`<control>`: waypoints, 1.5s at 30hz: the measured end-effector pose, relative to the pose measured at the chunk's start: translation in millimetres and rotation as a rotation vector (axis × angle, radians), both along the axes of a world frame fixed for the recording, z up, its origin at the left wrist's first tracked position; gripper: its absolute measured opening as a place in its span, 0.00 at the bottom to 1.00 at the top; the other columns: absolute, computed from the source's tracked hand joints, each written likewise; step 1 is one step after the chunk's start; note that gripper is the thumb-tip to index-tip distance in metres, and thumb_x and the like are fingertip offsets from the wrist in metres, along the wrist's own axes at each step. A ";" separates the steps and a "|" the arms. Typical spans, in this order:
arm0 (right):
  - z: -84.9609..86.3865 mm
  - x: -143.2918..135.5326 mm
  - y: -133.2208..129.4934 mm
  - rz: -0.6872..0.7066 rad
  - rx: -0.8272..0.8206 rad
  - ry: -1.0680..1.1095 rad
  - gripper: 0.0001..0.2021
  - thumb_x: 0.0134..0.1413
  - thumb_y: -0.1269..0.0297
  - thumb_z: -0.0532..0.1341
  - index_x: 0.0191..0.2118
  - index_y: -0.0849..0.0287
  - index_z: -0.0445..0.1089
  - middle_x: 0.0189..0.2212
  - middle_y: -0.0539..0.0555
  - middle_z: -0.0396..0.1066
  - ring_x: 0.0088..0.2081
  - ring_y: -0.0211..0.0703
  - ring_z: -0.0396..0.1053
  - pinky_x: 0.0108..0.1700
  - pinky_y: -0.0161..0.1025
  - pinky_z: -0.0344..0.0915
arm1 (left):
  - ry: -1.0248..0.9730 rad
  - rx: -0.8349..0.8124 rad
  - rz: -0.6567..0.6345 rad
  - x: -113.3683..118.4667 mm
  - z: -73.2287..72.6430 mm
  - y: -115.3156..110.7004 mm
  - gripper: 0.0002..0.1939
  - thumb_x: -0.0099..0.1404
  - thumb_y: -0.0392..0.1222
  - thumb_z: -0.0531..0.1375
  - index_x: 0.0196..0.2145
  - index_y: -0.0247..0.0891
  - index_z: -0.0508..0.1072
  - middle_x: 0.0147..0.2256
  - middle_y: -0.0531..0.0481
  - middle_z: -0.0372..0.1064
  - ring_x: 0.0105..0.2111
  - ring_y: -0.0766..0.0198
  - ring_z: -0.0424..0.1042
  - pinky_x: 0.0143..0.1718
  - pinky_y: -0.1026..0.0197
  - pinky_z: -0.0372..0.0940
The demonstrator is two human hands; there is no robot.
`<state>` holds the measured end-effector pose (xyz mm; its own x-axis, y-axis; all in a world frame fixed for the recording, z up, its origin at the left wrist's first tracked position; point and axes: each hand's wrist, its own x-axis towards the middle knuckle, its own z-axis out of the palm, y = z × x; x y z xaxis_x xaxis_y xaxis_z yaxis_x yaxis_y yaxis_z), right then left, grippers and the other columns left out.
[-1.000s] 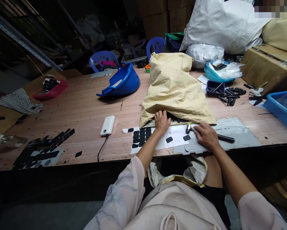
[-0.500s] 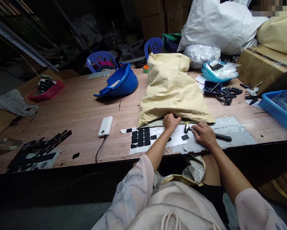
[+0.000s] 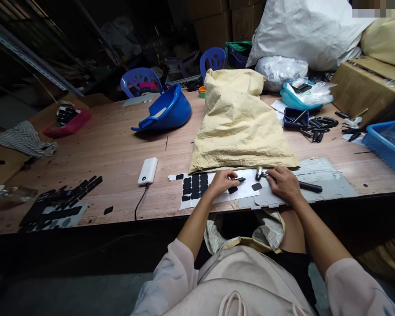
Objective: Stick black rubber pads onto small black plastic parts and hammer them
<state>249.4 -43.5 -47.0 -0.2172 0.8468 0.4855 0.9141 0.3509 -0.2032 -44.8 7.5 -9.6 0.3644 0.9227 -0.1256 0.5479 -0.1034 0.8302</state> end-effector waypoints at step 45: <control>23.5 -60.3 -43.8 0.025 -0.040 0.127 0.18 0.69 0.63 0.56 0.58 0.48 0.77 0.38 0.54 0.76 0.39 0.42 0.73 0.37 0.37 0.65 | 0.123 0.228 -0.001 6.7 -30.4 -30.8 0.10 0.61 0.42 0.71 0.42 0.45 0.85 0.40 0.49 0.77 0.46 0.54 0.70 0.52 0.53 0.64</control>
<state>189.1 -87.3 -23.4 -0.1774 0.8611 0.4766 0.8712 0.3626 -0.3309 -38.0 -23.3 -40.0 0.3603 0.9319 0.0422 0.6429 -0.2808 0.7126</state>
